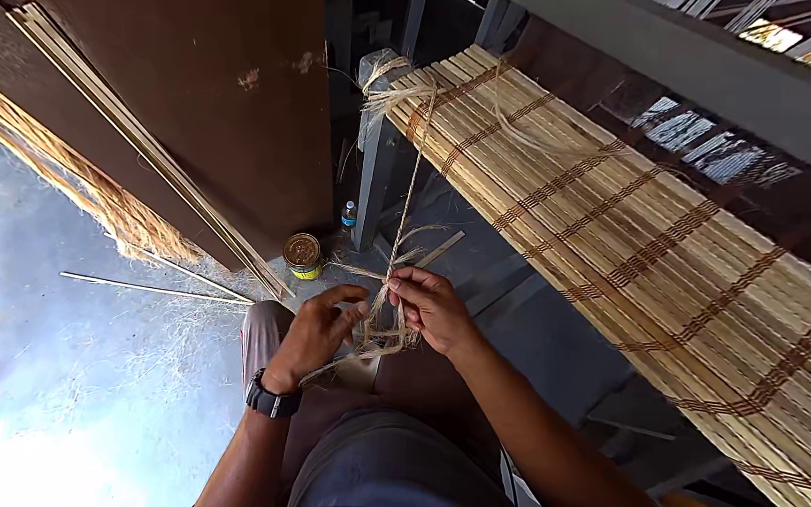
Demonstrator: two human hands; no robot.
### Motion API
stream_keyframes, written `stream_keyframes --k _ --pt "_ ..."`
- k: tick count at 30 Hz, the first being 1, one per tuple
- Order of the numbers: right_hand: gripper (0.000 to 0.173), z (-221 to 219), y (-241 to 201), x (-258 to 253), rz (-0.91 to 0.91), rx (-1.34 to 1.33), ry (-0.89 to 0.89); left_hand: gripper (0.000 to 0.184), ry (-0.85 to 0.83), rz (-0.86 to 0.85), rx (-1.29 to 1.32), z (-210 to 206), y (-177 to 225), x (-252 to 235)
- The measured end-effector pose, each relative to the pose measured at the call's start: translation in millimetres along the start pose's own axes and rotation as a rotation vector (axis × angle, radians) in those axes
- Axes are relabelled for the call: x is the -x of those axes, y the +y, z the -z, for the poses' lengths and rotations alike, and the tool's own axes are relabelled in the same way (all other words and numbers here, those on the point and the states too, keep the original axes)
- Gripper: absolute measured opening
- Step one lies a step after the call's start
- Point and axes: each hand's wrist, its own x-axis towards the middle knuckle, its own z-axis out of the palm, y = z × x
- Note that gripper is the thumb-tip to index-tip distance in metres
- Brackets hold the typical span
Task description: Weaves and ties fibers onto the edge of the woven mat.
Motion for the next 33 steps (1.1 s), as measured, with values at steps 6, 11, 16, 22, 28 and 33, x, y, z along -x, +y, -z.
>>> stream_keyframes --k 6,11,16,22,28,33 --pt "0.011 -0.2 0.8 0.0 0.073 0.026 0.009 0.024 -0.126 -0.035 0.216 -11.5 2.9 -14.3" --pt "0.011 2.8 10.8 2.3 0.199 0.168 0.053 0.03 -0.012 -0.081 -0.303 -2.9 -2.5 -21.0" --pt "0.012 4.5 17.3 1.1 0.304 0.286 0.1 0.037 0.007 -0.116 -0.508 -14.8 14.4 -20.8" --pt "0.015 8.1 16.5 3.8 0.406 0.389 0.108 0.025 0.088 0.016 0.075 -34.1 23.1 -34.0" --pt "0.02 18.3 15.3 11.1 0.411 0.493 0.097 0.02 0.011 0.05 0.138 -31.1 19.0 -40.9" --pt "0.024 20.1 13.6 14.0 0.388 0.529 0.071 0.019 0.016 0.029 0.107 -29.6 18.5 -42.8"
